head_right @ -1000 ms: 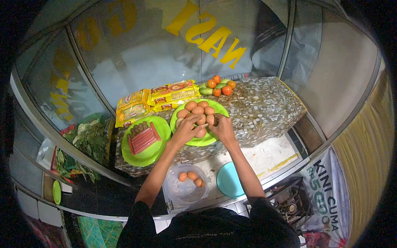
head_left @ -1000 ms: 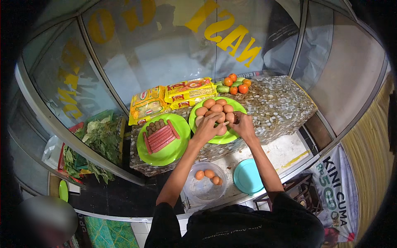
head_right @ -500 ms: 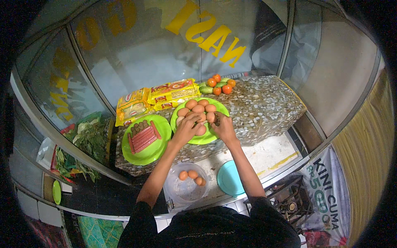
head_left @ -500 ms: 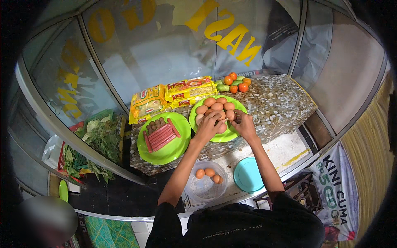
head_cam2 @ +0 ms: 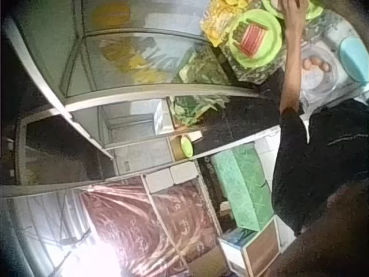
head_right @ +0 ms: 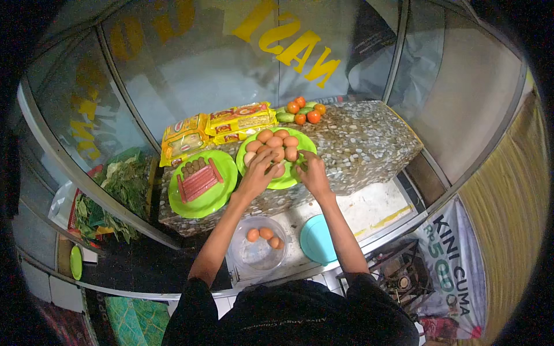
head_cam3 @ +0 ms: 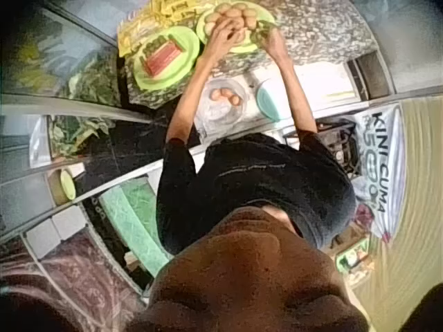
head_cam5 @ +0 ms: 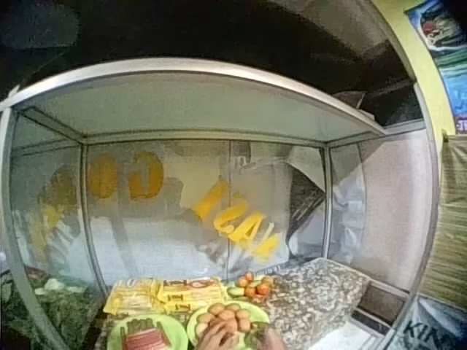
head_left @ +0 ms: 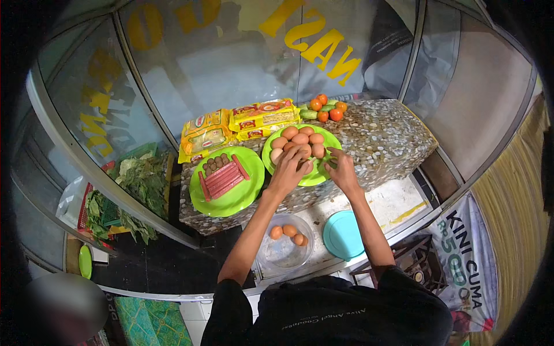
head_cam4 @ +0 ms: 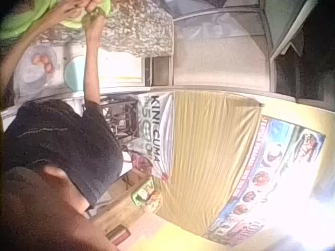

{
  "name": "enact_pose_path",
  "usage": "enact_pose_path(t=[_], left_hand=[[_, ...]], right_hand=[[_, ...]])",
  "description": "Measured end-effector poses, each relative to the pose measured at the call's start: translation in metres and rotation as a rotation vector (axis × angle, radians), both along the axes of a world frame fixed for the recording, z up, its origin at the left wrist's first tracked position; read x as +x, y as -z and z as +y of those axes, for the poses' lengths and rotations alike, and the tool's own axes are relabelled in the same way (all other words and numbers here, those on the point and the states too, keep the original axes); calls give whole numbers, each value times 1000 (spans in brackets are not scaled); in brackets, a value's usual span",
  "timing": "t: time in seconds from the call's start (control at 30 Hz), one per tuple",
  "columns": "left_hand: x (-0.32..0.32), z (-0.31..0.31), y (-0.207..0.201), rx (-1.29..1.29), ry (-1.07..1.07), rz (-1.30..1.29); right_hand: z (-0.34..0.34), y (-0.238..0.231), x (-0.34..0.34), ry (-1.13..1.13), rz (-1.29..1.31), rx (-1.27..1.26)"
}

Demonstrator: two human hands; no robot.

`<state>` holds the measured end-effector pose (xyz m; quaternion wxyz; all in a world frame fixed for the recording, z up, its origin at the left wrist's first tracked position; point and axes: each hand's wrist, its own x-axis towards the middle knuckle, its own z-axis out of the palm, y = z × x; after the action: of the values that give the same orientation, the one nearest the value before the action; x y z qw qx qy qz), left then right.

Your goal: Preparing eggs and ingredients at a food stall.

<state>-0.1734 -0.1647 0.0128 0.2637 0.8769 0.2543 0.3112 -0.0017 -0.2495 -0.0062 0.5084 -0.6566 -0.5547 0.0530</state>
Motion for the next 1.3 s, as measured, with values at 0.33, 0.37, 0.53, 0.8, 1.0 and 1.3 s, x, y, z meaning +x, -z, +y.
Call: enact_pose_path(t=[0.33, 0.37, 0.53, 0.8, 1.0, 1.3], left_hand=[[-39, -50, 0, -25, -95, -286], [-46, -56, 4, 30, -142, -358], [-92, -86, 28, -30, -190, -407], [-125, -100, 113, -553, -74, -157], [-118, -96, 169, -576, 219, 364], [-107, -88, 215, -613, 236, 401]], right_hand=[[-47, -13, -53, -26, -71, -49], [-52, -11, -61, -58, -60, -39], [-77, -5, -98, -210, 192, -233], [-85, 67, -125, -471, -26, -500], [-80, 120, -136, -387, -275, -623], [-71, 166, -141, -263, -618, -687]])
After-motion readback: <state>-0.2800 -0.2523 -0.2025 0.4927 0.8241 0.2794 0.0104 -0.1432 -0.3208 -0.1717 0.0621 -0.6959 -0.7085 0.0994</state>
